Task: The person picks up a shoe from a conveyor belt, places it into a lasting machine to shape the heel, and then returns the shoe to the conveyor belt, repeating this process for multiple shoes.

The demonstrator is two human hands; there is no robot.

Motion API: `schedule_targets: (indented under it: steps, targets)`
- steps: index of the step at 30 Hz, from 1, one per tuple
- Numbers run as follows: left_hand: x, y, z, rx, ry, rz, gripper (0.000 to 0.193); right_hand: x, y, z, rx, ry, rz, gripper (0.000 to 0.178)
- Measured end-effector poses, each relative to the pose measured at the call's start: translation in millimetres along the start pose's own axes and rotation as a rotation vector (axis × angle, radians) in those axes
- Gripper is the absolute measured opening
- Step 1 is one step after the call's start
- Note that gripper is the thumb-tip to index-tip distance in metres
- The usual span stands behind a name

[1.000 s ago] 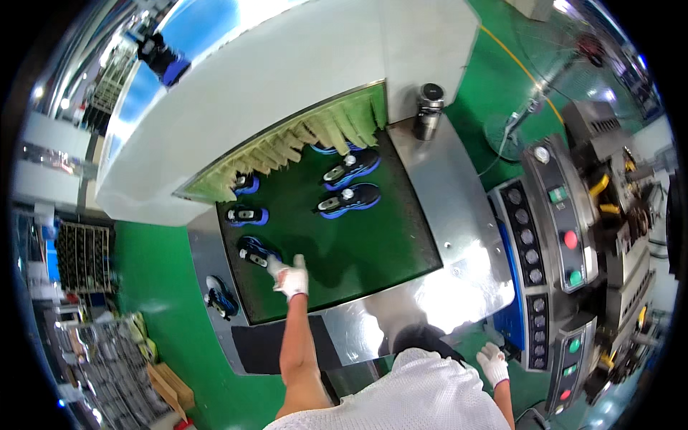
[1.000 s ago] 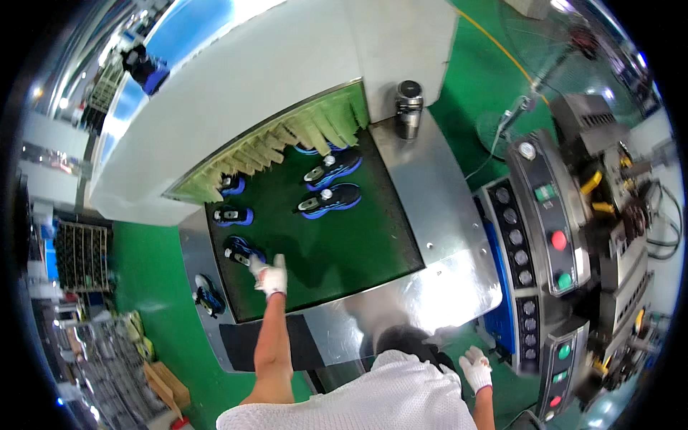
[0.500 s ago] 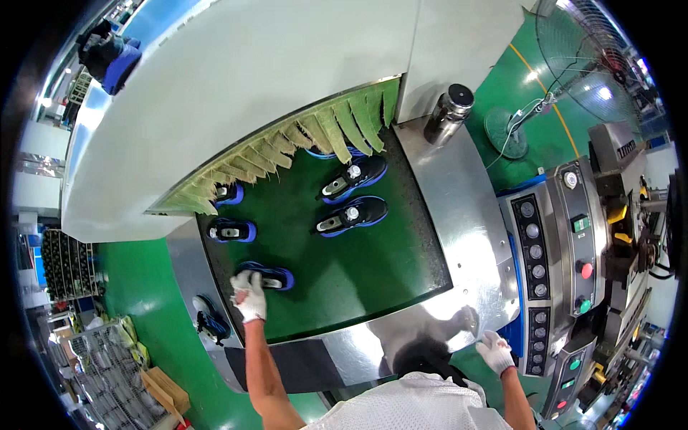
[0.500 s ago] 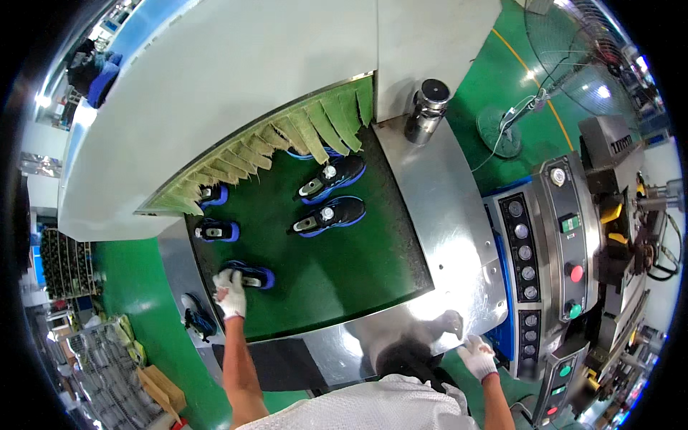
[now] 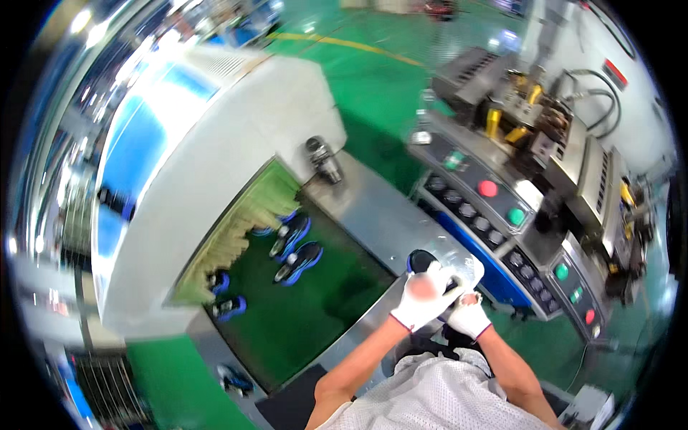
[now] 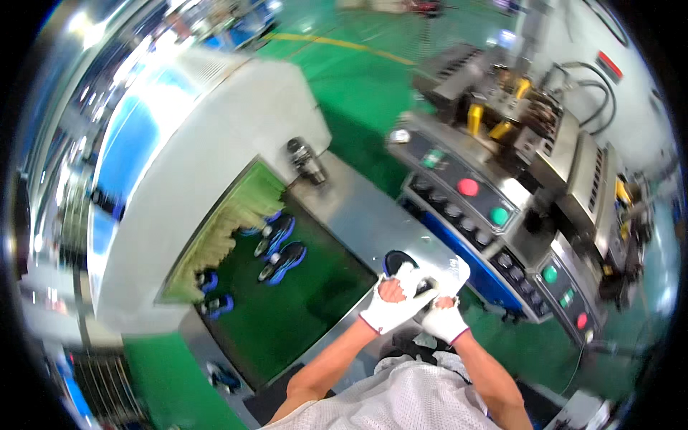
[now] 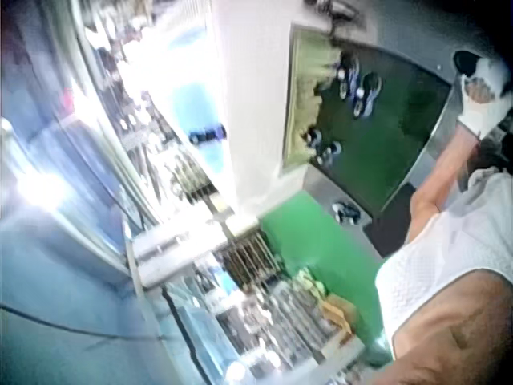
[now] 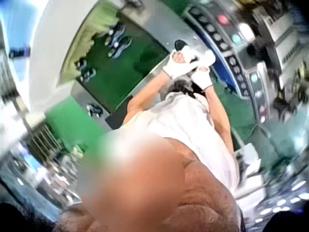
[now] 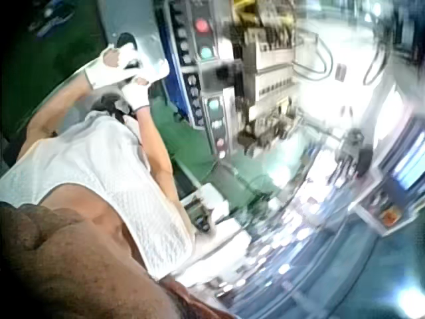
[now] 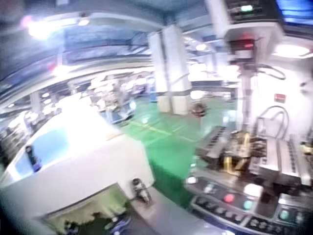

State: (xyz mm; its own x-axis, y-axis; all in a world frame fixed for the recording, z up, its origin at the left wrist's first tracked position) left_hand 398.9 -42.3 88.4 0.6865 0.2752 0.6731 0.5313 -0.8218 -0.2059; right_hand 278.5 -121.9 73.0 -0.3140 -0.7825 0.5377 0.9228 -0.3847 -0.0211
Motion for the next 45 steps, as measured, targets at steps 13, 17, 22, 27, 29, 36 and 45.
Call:
schedule_targets:
  steps: [13, 17, 22, 27, 29, 36, 45]
  targets:
    - [-108, 85, -294, -0.523, -0.348, 0.049, 0.056, 227, -275, -50, 0.029, 1.151, -1.118, 0.06]
    - [-193, 118, -369, -0.509, -0.491, 0.247, 0.054, 279, -304, -53, 0.296, 1.287, -1.249, 0.054]
    - [-332, 204, -456, -0.492, -0.222, 0.384, 0.063, 309, -330, -85, 0.169, 1.289, -1.537, 0.051]
    - [-428, 250, -515, -0.297, 0.0, 0.291, 0.063, 314, -365, -104, 0.105, 1.16, -1.699, 0.073]
    - [-470, 287, -508, -0.191, 0.102, 0.283, 0.068, 331, -370, -89, 0.201, 1.136, -1.753, 0.077]
    - [-506, 339, -504, -0.13, 0.227, -0.018, 0.052, 254, -411, -136, -0.417, 0.126, -1.411, 0.062]
    - [-339, 248, -511, -0.193, -0.277, 0.539, 0.065, 385, -354, -156, -0.325, -0.452, -1.232, 0.027]
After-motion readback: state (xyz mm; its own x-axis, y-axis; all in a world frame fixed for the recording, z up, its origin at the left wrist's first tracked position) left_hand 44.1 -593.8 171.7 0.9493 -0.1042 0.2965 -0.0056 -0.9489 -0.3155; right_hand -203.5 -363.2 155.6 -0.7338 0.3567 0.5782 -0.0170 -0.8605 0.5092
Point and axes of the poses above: each hand's wrist, its own y-axis towards the middle knuckle, its own x-axis out of the back of the hand, z = x × y, the point moved 3 cm from there along y, towards the middle knuckle, and after that the axes turned 15 degrees about x, right-handed, at the moved point
